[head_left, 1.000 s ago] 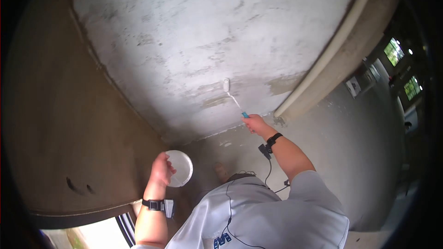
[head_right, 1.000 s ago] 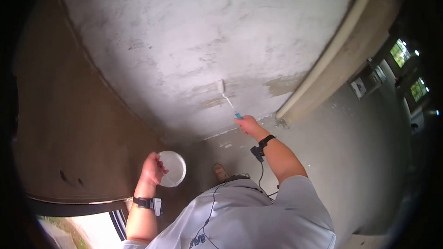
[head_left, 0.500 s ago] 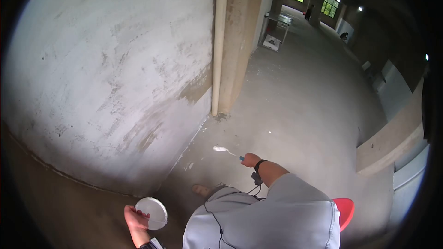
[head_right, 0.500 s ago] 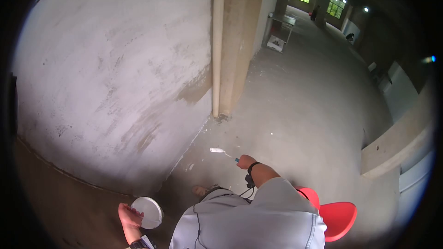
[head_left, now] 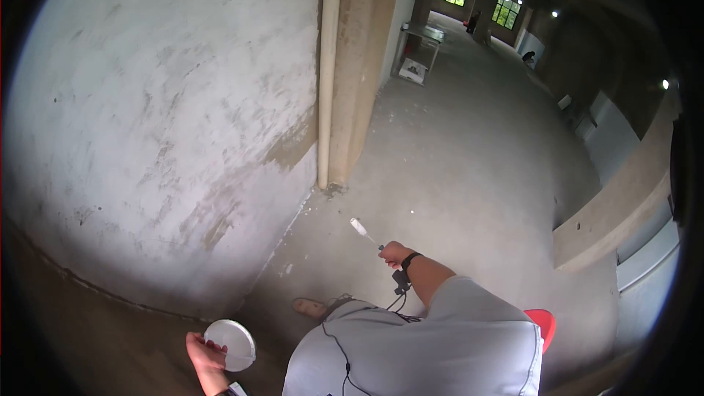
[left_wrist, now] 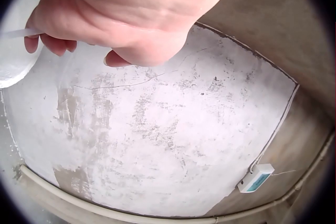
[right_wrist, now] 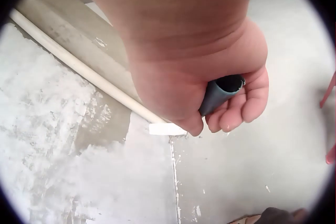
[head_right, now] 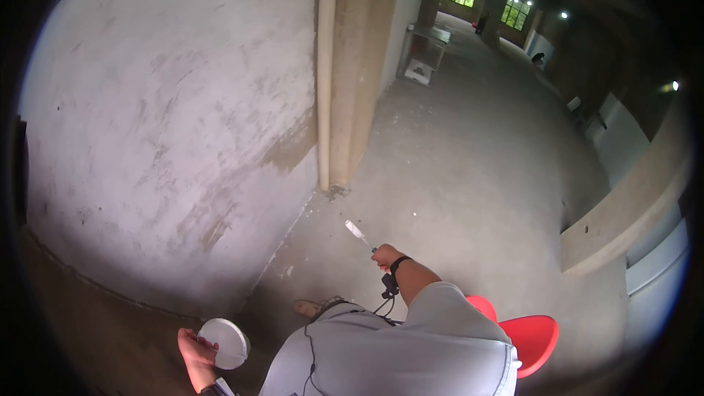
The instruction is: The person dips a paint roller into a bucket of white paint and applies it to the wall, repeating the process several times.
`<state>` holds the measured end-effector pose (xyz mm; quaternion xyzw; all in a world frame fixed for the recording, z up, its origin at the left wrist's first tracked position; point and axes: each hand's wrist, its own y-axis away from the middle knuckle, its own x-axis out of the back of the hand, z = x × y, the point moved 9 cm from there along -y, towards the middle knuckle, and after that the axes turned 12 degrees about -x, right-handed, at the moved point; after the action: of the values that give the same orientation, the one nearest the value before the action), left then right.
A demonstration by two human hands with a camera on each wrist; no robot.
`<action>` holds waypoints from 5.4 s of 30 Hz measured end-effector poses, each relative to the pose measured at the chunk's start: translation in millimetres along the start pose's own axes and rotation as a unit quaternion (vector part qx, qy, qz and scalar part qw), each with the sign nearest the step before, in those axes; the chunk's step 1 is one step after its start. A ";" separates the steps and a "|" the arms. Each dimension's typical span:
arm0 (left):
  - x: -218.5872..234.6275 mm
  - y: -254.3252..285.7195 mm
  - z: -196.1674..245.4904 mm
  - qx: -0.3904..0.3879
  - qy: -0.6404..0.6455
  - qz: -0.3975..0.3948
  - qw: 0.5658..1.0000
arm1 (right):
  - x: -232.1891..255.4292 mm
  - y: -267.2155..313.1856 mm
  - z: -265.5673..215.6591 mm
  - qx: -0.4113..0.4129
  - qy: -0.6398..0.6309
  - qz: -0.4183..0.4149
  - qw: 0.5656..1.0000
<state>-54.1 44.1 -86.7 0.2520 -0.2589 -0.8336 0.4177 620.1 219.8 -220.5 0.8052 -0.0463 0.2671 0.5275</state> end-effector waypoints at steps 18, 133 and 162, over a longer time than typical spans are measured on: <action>2.1 6.1 15.1 -0.053 -0.056 0.017 0.997 | -91.0 66.7 -265.6 0.239 0.430 -0.045 0.870; 13.6 3.4 11.9 -0.062 -0.004 0.038 0.997 | -171.6 318.7 -427.5 0.325 -0.055 -0.359 0.873; 16.3 0.7 12.0 -0.063 -0.020 0.040 0.997 | -340.7 192.8 -400.3 0.062 -0.035 -0.507 0.859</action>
<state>-69.9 32.9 -80.6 0.1979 -0.2237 -0.8356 0.4610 108.2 414.5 -104.2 0.7573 0.3661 -0.0634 0.5370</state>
